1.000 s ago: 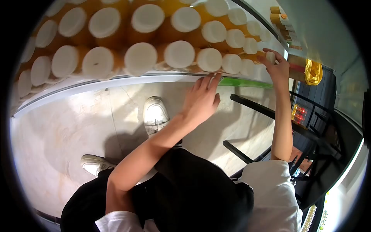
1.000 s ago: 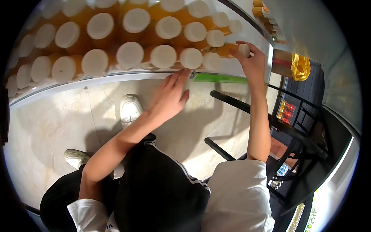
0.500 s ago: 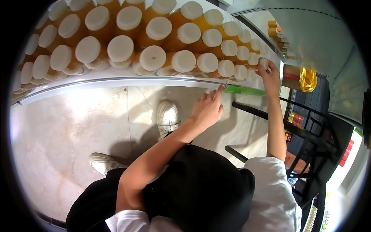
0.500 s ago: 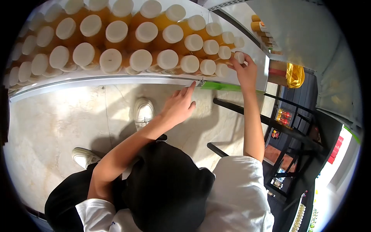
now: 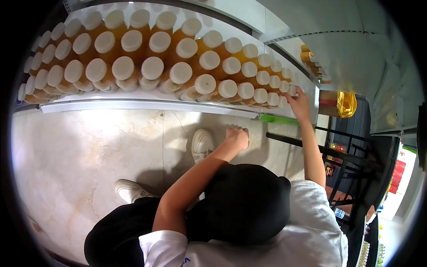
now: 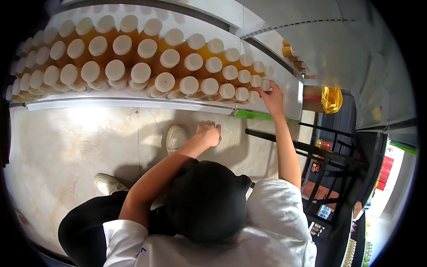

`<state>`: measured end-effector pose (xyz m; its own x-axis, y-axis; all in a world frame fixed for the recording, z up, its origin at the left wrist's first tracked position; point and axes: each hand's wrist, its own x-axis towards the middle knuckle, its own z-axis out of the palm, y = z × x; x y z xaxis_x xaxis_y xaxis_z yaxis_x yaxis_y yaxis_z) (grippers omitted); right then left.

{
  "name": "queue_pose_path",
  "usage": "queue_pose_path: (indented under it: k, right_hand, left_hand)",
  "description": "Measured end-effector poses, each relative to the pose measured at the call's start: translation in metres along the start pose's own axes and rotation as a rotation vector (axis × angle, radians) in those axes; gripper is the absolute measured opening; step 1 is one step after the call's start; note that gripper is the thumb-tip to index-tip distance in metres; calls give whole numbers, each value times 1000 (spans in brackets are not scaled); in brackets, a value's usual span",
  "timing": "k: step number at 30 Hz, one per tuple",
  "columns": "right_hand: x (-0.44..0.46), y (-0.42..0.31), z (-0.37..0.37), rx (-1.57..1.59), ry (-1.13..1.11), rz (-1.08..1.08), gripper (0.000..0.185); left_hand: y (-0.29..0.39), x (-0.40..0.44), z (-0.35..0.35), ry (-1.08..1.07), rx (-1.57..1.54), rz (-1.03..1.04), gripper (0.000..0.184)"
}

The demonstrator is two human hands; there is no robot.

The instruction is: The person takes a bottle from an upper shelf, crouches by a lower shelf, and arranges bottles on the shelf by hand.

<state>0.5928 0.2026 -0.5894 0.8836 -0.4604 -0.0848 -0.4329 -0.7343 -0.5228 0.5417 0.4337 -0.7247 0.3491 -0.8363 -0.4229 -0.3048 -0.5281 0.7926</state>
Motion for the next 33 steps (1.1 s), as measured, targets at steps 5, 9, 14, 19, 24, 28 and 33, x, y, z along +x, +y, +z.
queue_pose_path:
  k: [5,9,14,19,24,28,33]
  right_hand:
    - [5,9,-6,-55,79,20,41]
    - [7,14,-6,32,124,3,42]
    - [6,16,-12,-157,156,33,46]
    - [9,22,-18,-66,78,11,55]
    - [22,5,-17,-358,289,-341,64]
    - [39,0,1,-406,268,-330,57]
    - [43,6,5,-383,250,-180,48]
  left_hand:
    - [0,3,1,-44,87,-70,45]
    - [-4,2,0,-35,70,-80,46]
    - [-7,0,1,-37,107,-135,46]
    - [-8,-2,3,-36,125,-91,45]
    - [-17,7,23,20,118,-86,40]
    - [-26,4,33,30,125,0,42]
    - [-31,-1,42,24,176,3,43]
